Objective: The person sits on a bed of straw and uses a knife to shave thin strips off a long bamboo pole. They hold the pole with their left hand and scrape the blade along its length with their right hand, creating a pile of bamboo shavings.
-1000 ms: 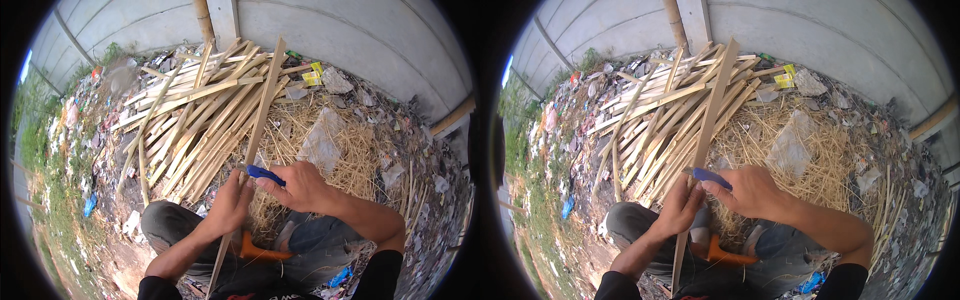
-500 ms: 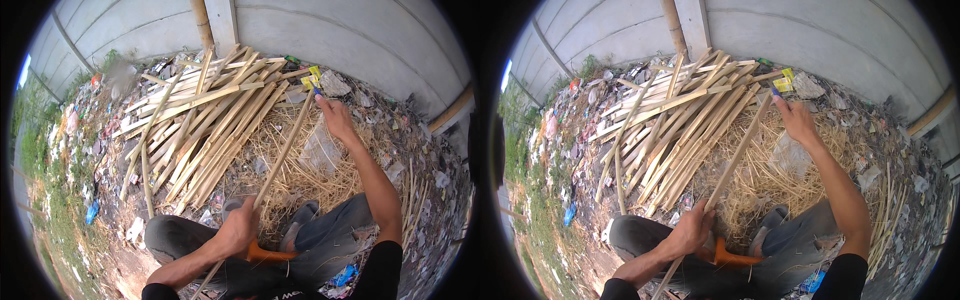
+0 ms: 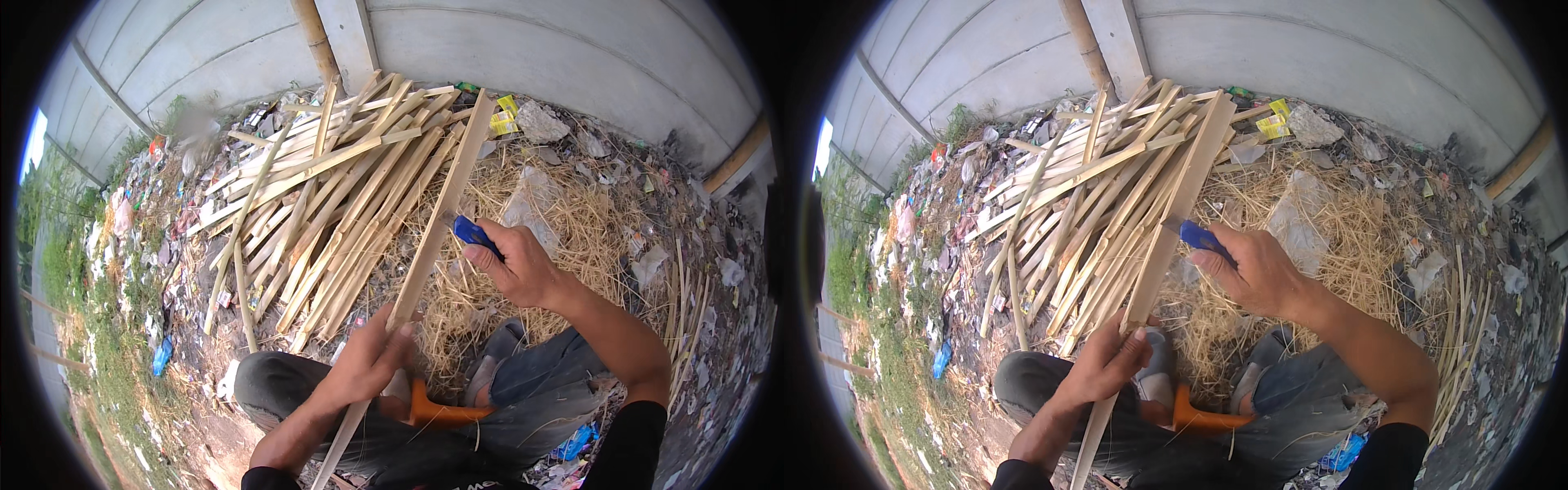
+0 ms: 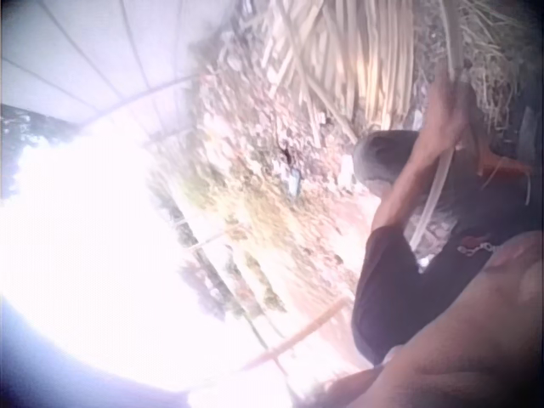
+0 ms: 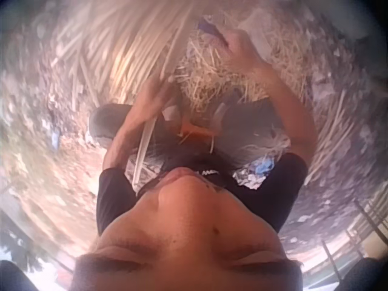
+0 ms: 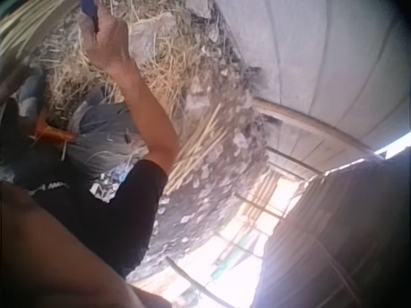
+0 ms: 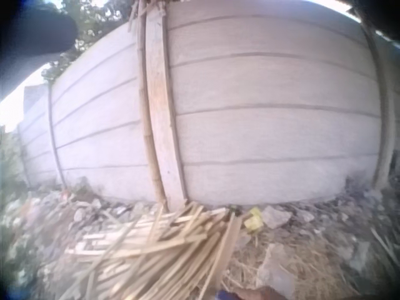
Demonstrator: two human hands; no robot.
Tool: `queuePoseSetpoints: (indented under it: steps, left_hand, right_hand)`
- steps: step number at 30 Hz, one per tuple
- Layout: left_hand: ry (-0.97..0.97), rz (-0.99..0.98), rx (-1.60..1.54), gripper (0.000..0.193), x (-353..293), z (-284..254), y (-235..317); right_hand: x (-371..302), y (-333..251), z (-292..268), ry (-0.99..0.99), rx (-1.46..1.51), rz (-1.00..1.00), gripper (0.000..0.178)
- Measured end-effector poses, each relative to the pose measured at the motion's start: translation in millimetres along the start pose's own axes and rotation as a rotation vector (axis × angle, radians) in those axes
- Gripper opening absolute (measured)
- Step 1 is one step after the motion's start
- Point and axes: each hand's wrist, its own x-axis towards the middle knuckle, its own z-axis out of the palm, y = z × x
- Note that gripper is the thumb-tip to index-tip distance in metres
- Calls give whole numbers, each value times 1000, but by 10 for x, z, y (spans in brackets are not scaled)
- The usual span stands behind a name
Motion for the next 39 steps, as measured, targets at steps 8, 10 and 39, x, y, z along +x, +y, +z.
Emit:
queuePoseSetpoints:
  steps: [8,10,39]
  left_hand:
    - [-102,-105,-113,30,167,128,-101]
    - [-99,-124,-64,32,194,155,-113]
    - [-208,-207,-2,39,387,272,-212]
  right_hand:
    - [-434,-29,484,-243,-90,-22,58]
    - [-454,-31,517,-235,-75,-8,60]
    - [-413,303,171,-128,-151,229,66]
